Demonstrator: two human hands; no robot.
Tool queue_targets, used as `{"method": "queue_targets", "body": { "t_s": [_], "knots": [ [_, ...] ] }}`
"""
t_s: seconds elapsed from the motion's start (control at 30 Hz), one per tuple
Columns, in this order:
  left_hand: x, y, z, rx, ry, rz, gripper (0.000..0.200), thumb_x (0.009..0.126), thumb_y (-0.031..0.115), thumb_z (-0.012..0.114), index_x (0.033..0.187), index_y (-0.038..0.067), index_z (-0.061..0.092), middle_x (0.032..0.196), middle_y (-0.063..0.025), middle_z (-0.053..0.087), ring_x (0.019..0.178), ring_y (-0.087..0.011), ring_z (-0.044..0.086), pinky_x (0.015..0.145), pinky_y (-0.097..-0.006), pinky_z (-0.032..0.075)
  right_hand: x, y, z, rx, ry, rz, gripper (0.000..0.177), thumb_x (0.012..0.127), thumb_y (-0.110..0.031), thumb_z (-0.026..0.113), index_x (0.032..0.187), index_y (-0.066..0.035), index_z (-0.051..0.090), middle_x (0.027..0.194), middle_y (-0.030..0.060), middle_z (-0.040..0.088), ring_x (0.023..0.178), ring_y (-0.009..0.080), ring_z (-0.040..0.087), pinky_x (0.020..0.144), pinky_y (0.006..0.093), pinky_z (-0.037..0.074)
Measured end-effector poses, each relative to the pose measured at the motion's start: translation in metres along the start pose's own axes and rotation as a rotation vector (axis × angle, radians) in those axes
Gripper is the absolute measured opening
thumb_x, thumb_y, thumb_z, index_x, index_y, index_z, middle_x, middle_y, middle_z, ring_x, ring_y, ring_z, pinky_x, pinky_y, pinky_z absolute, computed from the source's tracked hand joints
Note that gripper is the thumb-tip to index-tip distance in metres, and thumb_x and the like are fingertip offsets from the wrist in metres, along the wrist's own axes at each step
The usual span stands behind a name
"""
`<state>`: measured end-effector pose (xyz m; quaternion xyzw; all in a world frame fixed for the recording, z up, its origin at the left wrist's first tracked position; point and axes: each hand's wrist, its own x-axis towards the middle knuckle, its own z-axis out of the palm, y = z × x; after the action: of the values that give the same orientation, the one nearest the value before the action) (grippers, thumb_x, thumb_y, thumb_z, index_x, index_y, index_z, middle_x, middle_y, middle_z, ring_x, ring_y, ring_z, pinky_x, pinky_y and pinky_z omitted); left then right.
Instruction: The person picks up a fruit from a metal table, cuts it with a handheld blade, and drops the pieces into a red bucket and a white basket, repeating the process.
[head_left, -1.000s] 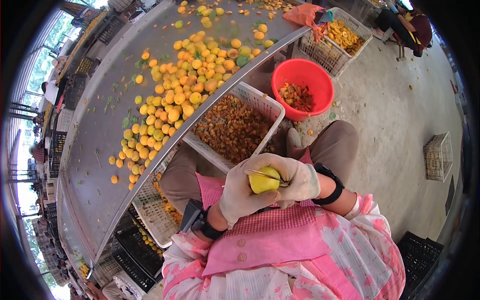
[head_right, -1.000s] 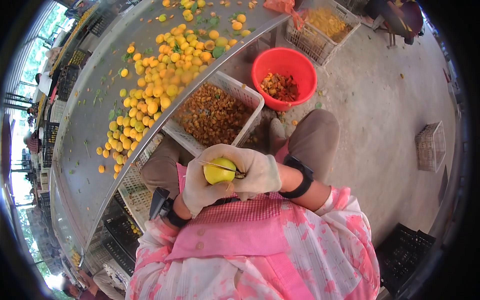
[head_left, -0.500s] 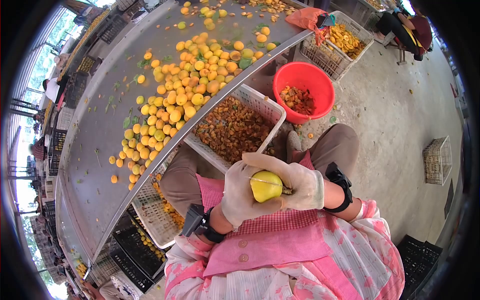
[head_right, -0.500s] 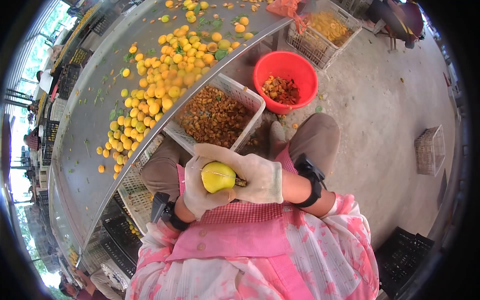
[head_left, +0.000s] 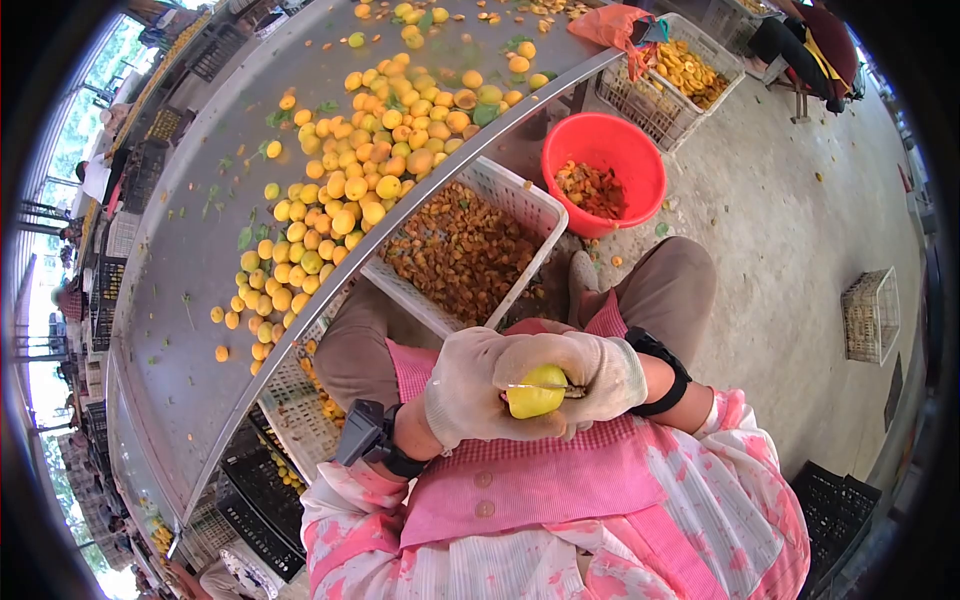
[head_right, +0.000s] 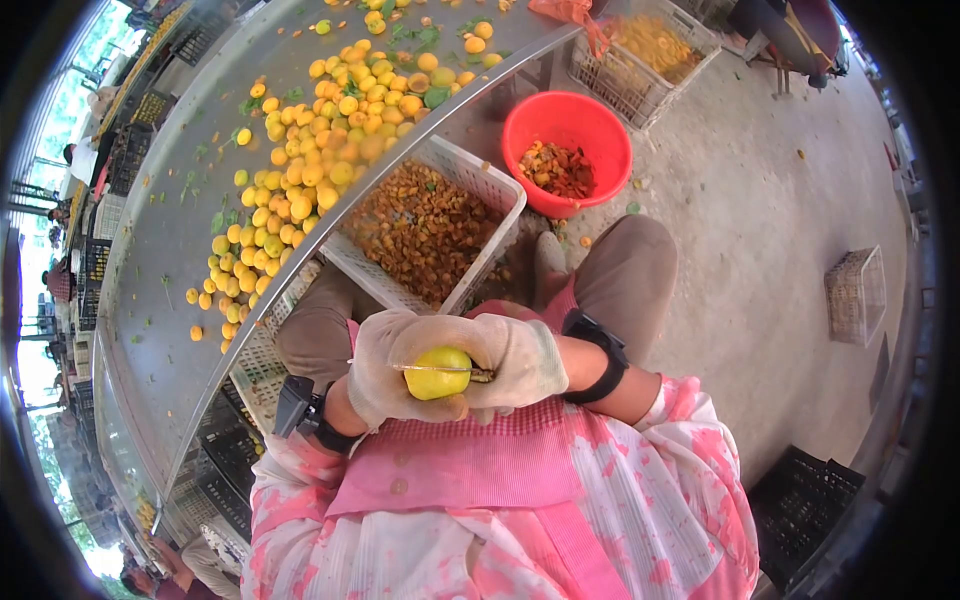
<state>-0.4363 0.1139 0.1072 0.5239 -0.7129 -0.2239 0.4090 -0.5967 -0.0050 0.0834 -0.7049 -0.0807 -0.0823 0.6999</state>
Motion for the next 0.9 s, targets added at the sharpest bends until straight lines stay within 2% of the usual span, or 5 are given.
{"method": "queue_targets", "body": {
  "t_s": [0.07,0.2,0.27,0.53,0.9],
  "knots": [
    [0.002,0.0,-0.002,-0.063,-0.022,0.013,0.047,0.067,0.04,0.084,0.096,0.005,0.068,0.086,-0.0089,0.069,0.072,-0.0257,0.068,0.064,-0.0346,0.051,0.001,-0.005,0.0,-0.035,-0.006,-0.138,0.053,0.082,-0.007,0.074,0.128,-0.007,0.047,0.117,0.0086,0.057,0.097,0.0226,0.063,0.081,0.0332,0.054],
    [0.006,0.0,0.008,-0.434,-0.034,-0.186,0.046,0.075,0.032,0.08,0.105,0.002,0.062,0.087,-0.0082,0.067,0.074,-0.0208,0.068,0.067,-0.0328,0.053,0.003,-0.02,-0.007,0.408,0.022,0.413,0.072,0.083,-0.009,0.07,0.143,-0.009,0.03,0.12,0.0106,0.056,0.069,0.0167,0.066,0.056,0.0254,0.055],
    [-0.003,0.006,0.019,-1.042,0.149,-0.581,0.038,0.076,0.014,0.074,0.108,0.0,0.059,0.093,-0.013,0.064,0.076,-0.0252,0.066,0.07,-0.0348,0.053,0.007,-0.021,-0.008,0.432,0.072,0.455,0.081,0.084,-0.009,0.069,0.149,-0.01,0.022,0.123,0.0116,0.055,0.061,0.0147,0.065,0.049,0.0236,0.054],
    [0.0,0.005,0.009,-0.071,0.111,-0.32,0.052,0.081,0.033,0.076,0.116,0.001,0.054,0.107,-0.0195,0.06,0.101,-0.0382,0.058,0.09,-0.0432,0.046,0.006,-0.025,-0.013,0.189,0.161,0.481,0.093,0.08,-0.005,0.063,0.155,-0.015,0.007,0.131,0.0139,0.055,0.057,0.0176,0.065,0.051,0.0298,0.057],
    [-0.004,-0.003,0.028,-0.515,0.27,-0.614,0.047,0.086,0.036,0.072,0.112,0.001,0.056,0.102,-0.0185,0.061,0.091,-0.0348,0.061,0.08,-0.0407,0.05,0.016,-0.024,-0.008,0.104,0.308,0.604,0.091,0.078,-0.007,0.066,0.153,-0.019,0.015,0.107,0.0108,0.063,0.051,0.0159,0.061,0.045,0.0267,0.054]
  ]
}}
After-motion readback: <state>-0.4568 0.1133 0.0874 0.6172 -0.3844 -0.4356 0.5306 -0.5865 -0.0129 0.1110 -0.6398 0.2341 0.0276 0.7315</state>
